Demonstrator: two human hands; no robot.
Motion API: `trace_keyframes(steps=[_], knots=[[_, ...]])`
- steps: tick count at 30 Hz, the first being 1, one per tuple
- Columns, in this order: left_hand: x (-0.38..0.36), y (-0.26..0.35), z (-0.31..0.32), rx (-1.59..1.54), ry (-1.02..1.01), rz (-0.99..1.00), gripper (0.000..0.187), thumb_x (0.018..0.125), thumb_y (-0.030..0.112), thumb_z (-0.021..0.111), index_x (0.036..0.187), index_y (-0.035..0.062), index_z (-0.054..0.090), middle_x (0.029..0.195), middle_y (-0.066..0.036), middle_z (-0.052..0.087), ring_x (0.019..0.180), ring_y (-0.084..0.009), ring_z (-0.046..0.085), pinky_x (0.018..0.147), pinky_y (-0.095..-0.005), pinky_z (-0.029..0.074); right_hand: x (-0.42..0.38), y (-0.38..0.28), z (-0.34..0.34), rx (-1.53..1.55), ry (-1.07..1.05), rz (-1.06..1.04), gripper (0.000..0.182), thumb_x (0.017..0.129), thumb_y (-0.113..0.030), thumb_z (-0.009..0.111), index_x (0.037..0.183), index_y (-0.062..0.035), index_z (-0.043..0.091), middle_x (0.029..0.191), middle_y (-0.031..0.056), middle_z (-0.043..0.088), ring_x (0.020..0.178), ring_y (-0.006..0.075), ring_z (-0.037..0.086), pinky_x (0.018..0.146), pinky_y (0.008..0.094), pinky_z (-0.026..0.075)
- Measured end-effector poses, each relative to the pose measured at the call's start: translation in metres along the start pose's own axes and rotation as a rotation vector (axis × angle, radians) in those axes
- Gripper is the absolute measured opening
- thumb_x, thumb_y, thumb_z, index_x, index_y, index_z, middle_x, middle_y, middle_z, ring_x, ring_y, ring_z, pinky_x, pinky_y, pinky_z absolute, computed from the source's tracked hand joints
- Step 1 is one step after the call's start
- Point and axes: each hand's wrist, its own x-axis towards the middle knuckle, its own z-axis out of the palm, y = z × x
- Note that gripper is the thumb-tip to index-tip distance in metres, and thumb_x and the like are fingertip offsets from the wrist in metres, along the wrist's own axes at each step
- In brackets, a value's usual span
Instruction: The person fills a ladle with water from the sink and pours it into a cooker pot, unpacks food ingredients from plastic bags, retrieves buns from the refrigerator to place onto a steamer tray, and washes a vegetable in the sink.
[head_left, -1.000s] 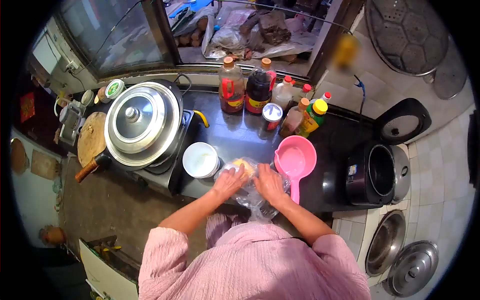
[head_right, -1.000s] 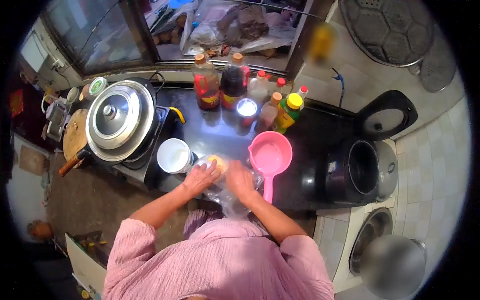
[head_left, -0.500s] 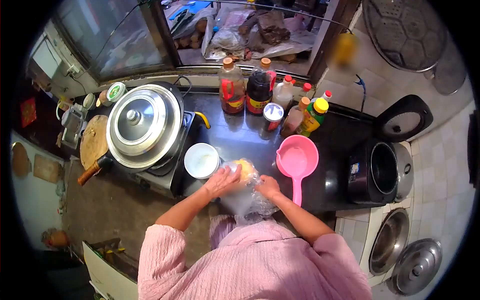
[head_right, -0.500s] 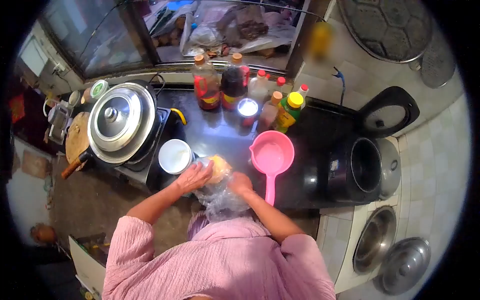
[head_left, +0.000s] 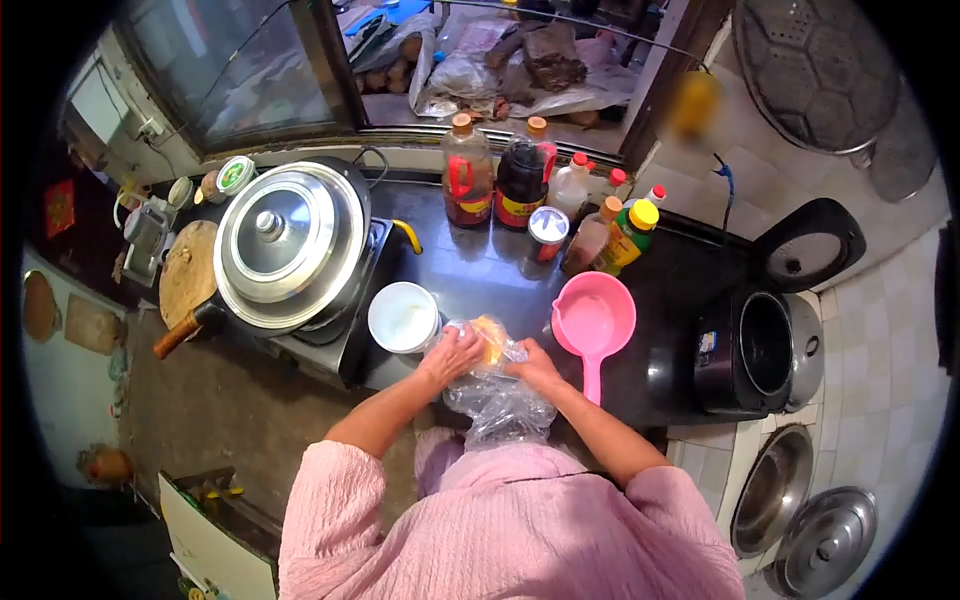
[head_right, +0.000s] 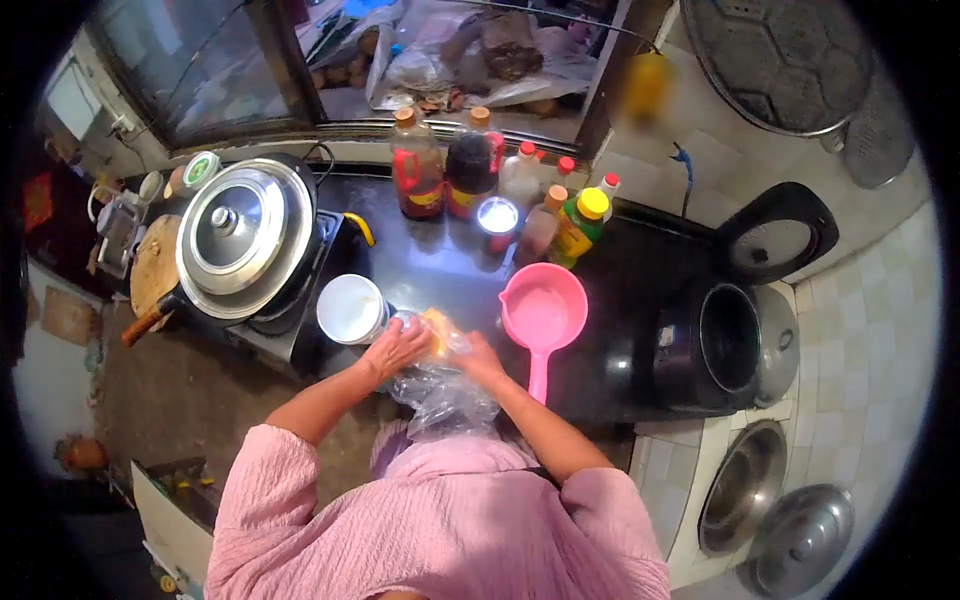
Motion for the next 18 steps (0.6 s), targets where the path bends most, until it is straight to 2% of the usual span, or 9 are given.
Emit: trace_keyframes(steps=[3,6,8,12,14,15,18], knots=[[0.002,0.006,0.001,-0.123,-0.02,-0.077,0.042,0.084,0.025,0.051,0.124,0.0121,0.051,0.128,-0.011,0.044,0.113,-0.03,0.044,0.076,-0.0419,0.044,-0.001,-0.009,-0.002,-0.046,-0.032,0.117,0.044,0.069,-0.013,0.068,0.11,-0.0043,0.054,0.091,0.0103,0.063,0.086,0.0211,0.06,0.078,0.0319,0.046],[0.002,0.005,-0.01,-0.256,-0.028,-0.239,0.042,0.082,0.02,0.053,0.121,0.0068,0.052,0.126,-0.014,0.045,0.11,-0.0292,0.049,0.078,-0.0376,0.047,0.005,-0.01,-0.005,-0.126,-0.062,0.111,0.043,0.07,-0.014,0.067,0.11,-0.0042,0.055,0.098,0.0126,0.063,0.088,0.0214,0.061,0.08,0.032,0.047],[0.005,0.007,-0.014,-0.306,-0.079,-0.358,0.041,0.081,0.016,0.053,0.119,0.0028,0.051,0.129,-0.018,0.044,0.106,-0.0306,0.053,0.076,-0.0362,0.05,0.002,-0.017,-0.005,-0.258,-0.019,0.021,0.041,0.072,-0.013,0.064,0.111,-0.0035,0.055,0.101,0.014,0.062,0.09,0.0229,0.062,0.082,0.0331,0.047],[0.013,0.013,-0.015,-0.667,-0.109,-0.682,0.049,0.075,0.006,0.058,0.121,-0.0033,0.045,0.131,-0.024,0.042,0.102,-0.0362,0.056,0.077,-0.0397,0.053,0.022,0.0,0.013,-0.361,0.048,-0.068,0.042,0.073,-0.011,0.06,0.114,-0.0041,0.053,0.103,0.017,0.061,0.096,0.0271,0.061,0.086,0.0359,0.046],[0.015,0.009,-0.034,-0.92,-0.11,-0.843,0.054,0.074,0.005,0.062,0.123,-0.0056,0.042,0.133,-0.025,0.04,0.103,-0.0393,0.055,0.08,-0.0436,0.053,0.033,0.008,0.021,-0.212,-0.009,-0.019,0.043,0.073,-0.013,0.06,0.115,-0.0044,0.052,0.105,0.018,0.061,0.099,0.0286,0.06,0.087,0.0356,0.046],[0.016,0.007,-0.047,-0.986,-0.095,-0.943,0.056,0.073,0.006,0.064,0.122,-0.0063,0.039,0.128,-0.026,0.043,0.1,-0.0401,0.055,0.079,-0.0443,0.052,0.035,0.009,0.024,-0.138,-0.04,0.008,0.044,0.073,-0.014,0.06,0.115,-0.0046,0.052,0.106,0.0185,0.061,0.1,0.0294,0.06,0.087,0.0355,0.046],[0.021,0.024,-0.044,-1.121,-0.071,-1.166,0.057,0.074,0.01,0.067,0.121,-0.0059,0.038,0.119,-0.026,0.046,0.099,-0.0404,0.054,0.081,-0.0452,0.05,0.014,-0.03,0.022,-0.177,0.018,0.081,0.047,0.072,-0.016,0.062,0.116,-0.0047,0.05,0.106,0.0193,0.061,0.099,0.0296,0.06,0.087,0.0358,0.046]])
